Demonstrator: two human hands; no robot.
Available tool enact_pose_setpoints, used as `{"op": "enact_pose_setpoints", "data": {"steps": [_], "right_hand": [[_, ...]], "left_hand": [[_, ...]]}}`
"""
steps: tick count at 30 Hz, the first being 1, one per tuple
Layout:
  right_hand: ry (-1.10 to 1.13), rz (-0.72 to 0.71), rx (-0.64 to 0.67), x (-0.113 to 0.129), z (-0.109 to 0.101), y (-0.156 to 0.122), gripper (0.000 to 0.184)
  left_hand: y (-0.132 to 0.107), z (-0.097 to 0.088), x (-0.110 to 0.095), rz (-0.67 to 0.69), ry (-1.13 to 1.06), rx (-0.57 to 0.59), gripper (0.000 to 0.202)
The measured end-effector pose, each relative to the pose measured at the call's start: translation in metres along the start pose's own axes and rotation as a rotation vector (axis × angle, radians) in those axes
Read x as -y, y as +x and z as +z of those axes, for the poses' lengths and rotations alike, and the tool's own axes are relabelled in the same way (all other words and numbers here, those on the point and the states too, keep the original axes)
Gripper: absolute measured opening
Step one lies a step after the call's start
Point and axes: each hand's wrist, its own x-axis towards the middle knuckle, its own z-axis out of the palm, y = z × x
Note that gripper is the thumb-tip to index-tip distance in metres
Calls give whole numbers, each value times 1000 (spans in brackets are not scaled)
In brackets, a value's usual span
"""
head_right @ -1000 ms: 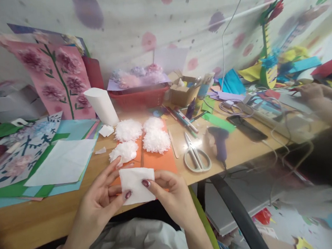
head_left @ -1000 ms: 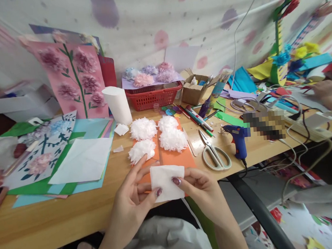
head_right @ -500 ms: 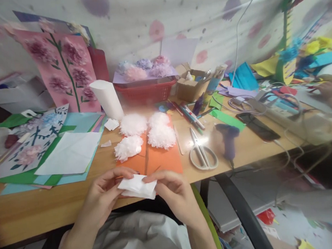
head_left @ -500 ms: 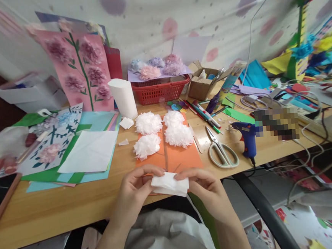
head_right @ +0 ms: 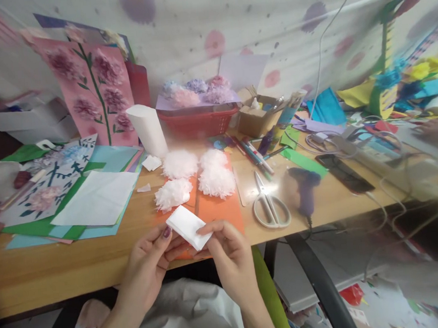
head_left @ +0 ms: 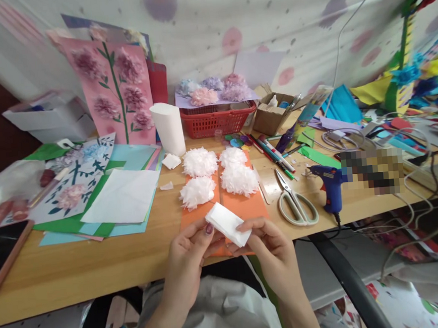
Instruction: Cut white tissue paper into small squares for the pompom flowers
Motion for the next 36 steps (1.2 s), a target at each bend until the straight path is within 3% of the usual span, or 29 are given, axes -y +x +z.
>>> {"op": "enact_pose_setpoints", "data": {"steps": [7, 14, 16, 20, 24, 28, 30, 36], "right_hand": [[-103, -100, 9, -7, 1, -6, 10], [-113, -262, 59, -14, -6, -7, 13], [5, -230, 121, -13, -8, -7, 8], [197, -72, 215, -11, -4, -4, 33], [86, 21, 216, -13, 4, -3, 12], [74, 46, 230, -15, 6, -3, 16], [91, 59, 225, -15, 6, -3, 17], [29, 18, 100, -16, 15, -3, 23]], "left_hand": [[-2, 7, 4, 59, 21, -11, 48], [-5, 13, 4, 137, 76, -164, 61], [-8, 14, 2, 182, 144, -196, 61], [-15, 17, -1, 274, 261, -251, 56], [-21, 23, -4, 326, 239, -247, 48], [-22, 28, -4, 286, 107, -218, 39], [-21, 26, -2, 329, 74, -218, 33], [-14, 10, 9, 457, 251, -106, 23]]}}
